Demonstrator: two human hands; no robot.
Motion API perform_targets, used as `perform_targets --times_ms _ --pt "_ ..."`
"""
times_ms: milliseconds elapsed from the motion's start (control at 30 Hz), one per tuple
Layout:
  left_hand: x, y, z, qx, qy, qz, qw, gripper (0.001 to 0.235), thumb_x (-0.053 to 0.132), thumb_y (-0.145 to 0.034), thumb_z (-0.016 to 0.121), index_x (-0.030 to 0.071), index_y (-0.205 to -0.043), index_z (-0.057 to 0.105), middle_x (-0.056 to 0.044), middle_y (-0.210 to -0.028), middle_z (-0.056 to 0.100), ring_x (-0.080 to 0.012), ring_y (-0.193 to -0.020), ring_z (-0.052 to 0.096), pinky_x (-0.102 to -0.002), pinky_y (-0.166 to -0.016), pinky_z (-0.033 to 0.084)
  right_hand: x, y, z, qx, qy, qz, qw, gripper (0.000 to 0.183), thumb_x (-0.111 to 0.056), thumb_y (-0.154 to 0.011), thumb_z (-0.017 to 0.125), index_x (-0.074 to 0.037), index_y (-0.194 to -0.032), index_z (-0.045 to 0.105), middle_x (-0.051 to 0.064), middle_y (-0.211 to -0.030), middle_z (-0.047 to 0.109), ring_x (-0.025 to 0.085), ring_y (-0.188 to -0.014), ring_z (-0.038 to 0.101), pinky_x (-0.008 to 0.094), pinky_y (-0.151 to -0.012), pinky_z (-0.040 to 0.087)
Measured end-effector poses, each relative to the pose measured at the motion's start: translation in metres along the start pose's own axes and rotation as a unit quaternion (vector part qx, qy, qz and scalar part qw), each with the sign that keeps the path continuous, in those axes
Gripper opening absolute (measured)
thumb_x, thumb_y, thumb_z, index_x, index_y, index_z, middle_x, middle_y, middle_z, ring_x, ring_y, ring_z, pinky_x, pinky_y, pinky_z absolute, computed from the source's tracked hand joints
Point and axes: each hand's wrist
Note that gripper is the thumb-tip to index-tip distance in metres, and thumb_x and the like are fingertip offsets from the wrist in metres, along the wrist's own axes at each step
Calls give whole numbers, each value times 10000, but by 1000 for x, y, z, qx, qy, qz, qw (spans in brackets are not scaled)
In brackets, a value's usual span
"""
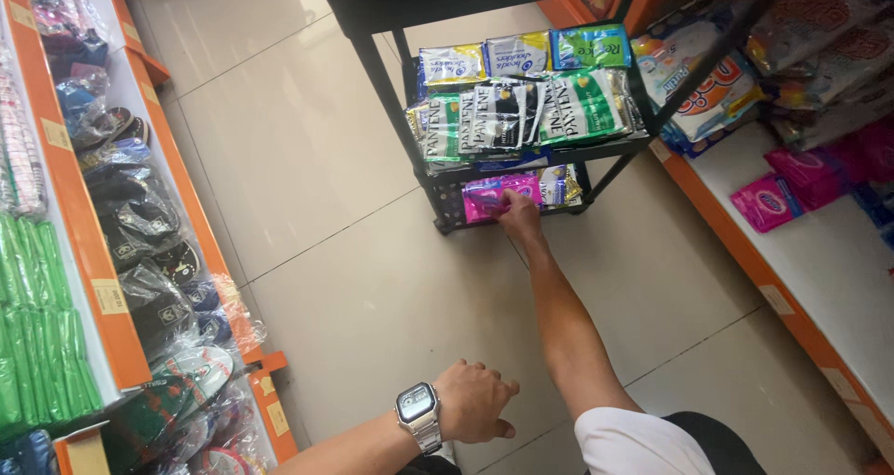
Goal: The person moves pink packets by hand between a black wire rack and a lower white shelf, handling them one at a time.
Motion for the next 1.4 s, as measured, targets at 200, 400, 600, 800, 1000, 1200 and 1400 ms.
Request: perform_targets --times_ms 200,400,600,800,1000,1200,1400 --pt "5 -3 1 6 -23 -1 1000 498 550 -889 526 139 -1171 527 -117 -1030 624 -326 -960 587 -423 -787 432 -11 12 -29 -53 -214 56 974 586 -393 -664 793 -80 -1126 615 67 -987 687 198 -877 664 294 -739 542" --pt "13 -7 -3 6 -28 16 999 507 542 -887 532 124 -1173 519 -127 -991 626 -331 -924 597 -430 -769 424 1 15 -47 -106 -315 103 937 527 -234 -690 801 -99 -1142 567 98 -989 679 195 -797 651 266 -529 502" --pt "24 -7 -14 5 -38 24 999 534 542 -894 521 131 -1235 498 -126 -994 622 -339 -938 590 -435 -785 425 14 25 -70 -166 -345 113 917 685 -174 -674 795 -82 -1297 526 84 -1006 675 173 -805 639 249 -577 521" --pt "34 -20 -17 26 -66 37 997 520 545 -889 547 125 -1197 523 -119 -955 640 -336 -915 599 -429 -767 434 41 30 -84 -220 -363 136 895 501 -93 -693 778 -20 -1144 572 115 -1000 678 217 -823 668 309 -615 573" --pt "47 -26 -32 10 -70 57 996 517 528 -894 536 122 -1212 509 -124 -972 634 -343 -957 583 -436 -785 420 42 57 -130 -236 -284 141 919 549 -123 -692 775 -101 -1185 537 81 -1024 665 177 -823 662 256 -629 559" --pt "67 -32 -54 -20 -108 66 992 564 525 -924 514 102 -1293 460 -153 -1033 627 -369 -979 588 -442 -799 459 63 60 -203 -249 -284 132 917 474 -17 -739 711 -130 -1182 585 109 -1014 671 238 -889 672 309 -683 582" --pt "66 -50 -45 0 -96 78 992 631 552 -894 531 141 -1360 420 -136 -1061 602 -356 -1007 560 -453 -805 430 79 69 -284 -137 -303 178 926 568 114 -682 667 -58 -1216 574 146 -987 660 262 -745 664 347 -687 586"
Point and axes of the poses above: each hand's wrist, its own y-axis away from the middle knuckle, its own z-axis out of the palm, x = y × z
